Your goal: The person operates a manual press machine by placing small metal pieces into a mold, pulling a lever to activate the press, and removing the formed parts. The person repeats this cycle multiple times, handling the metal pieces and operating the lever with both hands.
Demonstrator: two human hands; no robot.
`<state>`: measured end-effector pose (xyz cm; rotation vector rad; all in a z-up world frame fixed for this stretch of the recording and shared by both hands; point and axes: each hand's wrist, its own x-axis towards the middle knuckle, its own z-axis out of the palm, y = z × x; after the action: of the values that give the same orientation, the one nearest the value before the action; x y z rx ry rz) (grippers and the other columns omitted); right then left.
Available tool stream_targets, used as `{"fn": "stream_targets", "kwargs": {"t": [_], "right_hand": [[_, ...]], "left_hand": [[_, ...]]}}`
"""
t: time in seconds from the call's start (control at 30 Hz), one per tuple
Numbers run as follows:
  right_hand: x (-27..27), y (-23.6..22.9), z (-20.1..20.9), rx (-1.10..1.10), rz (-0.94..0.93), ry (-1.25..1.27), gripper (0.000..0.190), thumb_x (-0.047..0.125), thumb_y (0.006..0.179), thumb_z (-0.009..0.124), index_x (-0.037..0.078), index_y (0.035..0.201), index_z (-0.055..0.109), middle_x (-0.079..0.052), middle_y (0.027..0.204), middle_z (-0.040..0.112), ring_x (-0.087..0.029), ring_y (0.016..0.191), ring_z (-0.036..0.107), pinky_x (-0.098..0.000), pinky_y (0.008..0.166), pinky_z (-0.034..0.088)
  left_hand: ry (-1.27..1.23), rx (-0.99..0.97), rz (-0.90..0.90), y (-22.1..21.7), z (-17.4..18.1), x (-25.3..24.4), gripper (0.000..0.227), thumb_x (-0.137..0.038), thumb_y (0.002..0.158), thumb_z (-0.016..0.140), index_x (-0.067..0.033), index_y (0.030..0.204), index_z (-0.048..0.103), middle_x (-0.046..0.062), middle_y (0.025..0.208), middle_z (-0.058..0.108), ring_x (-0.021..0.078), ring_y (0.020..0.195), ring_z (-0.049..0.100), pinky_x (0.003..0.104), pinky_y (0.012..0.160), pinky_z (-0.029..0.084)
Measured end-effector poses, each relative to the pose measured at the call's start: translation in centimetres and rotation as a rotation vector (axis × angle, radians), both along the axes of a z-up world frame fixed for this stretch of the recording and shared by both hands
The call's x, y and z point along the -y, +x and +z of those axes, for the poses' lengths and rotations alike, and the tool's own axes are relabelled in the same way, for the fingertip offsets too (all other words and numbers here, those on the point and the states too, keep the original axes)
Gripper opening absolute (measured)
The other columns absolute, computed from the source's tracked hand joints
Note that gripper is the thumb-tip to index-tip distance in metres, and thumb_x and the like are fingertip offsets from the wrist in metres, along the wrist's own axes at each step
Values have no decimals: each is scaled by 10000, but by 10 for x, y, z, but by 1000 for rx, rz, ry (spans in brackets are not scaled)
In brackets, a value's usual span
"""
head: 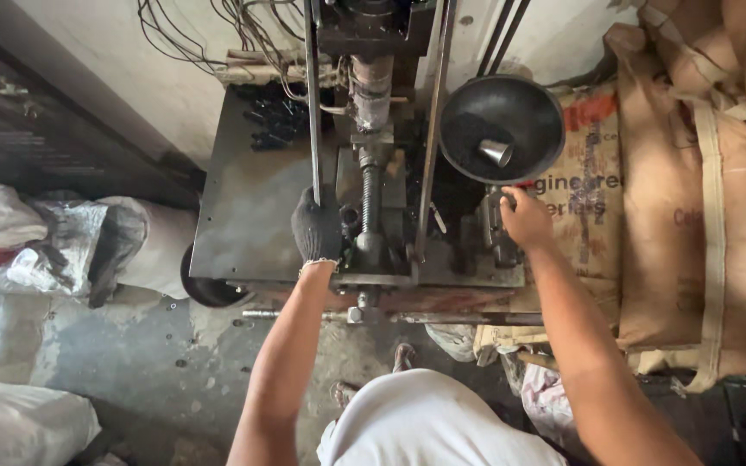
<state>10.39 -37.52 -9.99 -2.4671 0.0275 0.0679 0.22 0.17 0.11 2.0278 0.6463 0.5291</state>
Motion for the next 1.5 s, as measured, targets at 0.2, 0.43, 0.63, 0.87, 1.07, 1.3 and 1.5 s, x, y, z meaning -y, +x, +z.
{"fn": "stream_targets", "kwargs": {"t": [0.2, 0.43, 0.63, 0.87, 1.07, 1.3, 1.5], "right_hand": [[1, -4, -2, 283, 90, -20, 314, 289, 980, 645, 118, 1231, 728, -236, 1012, 732, -434, 980, 692, -483, 877, 540], [2, -5, -6, 313, 62, 19, 291, 289, 988, 644, 121, 1206, 735, -219, 1006, 740, -401, 970, 708, -457, 867, 551], [-1, -8, -2, 299, 44, 34, 287, 292, 988, 636, 124, 1200, 734, -208, 1000, 746, -382, 957, 717, -444, 855, 552], [0, -9, 0, 253, 22, -1, 294, 314, 989, 643, 145, 1210, 735, -204, 989, 741, -394, 953, 706, -460, 851, 544], [1, -7, -4, 244, 20, -11, 299, 333, 991, 645, 150, 1211, 734, -195, 946, 740, -380, 917, 716, -454, 827, 551], [0, -10, 0, 230, 6, -17, 303, 346, 988, 644, 164, 1213, 735, -182, 924, 737, -368, 886, 716, -450, 791, 551], [-1, -11, 0, 211, -36, -28, 291, 336, 986, 629, 188, 1211, 741, -186, 901, 731, -362, 862, 722, -442, 787, 557]], "left_hand": [[46, 50, 10, 0, -11, -2, 369, -400, 998, 549, -84, 1054, 731, 203, 886, 729, 427, 866, 701, 489, 729, 531], [-53, -2, -15, -1, -10, -1, 358, -401, 987, 555, -76, 1013, 704, 177, 836, 744, 384, 845, 743, 482, 739, 547], [56, 18, 25, 0, -10, 0, 344, -367, 1009, 558, -74, 1040, 736, 196, 881, 731, 422, 871, 703, 490, 729, 530], [-9, 22, 24, 1, -13, 0, 341, -372, 971, 570, -83, 1065, 725, 186, 872, 739, 400, 860, 725, 483, 737, 543], [-10, 3, 26, 2, -17, -2, 344, -378, 977, 581, -83, 1071, 731, 214, 911, 734, 427, 898, 706, 494, 750, 537], [-15, 35, 1, 3, -19, -4, 368, -396, 977, 575, -78, 1084, 726, 218, 922, 730, 438, 903, 699, 495, 742, 532], [-54, 6, -18, 1, -16, -4, 392, -401, 977, 566, -52, 1072, 716, 217, 899, 726, 422, 879, 708, 491, 747, 531]]}}
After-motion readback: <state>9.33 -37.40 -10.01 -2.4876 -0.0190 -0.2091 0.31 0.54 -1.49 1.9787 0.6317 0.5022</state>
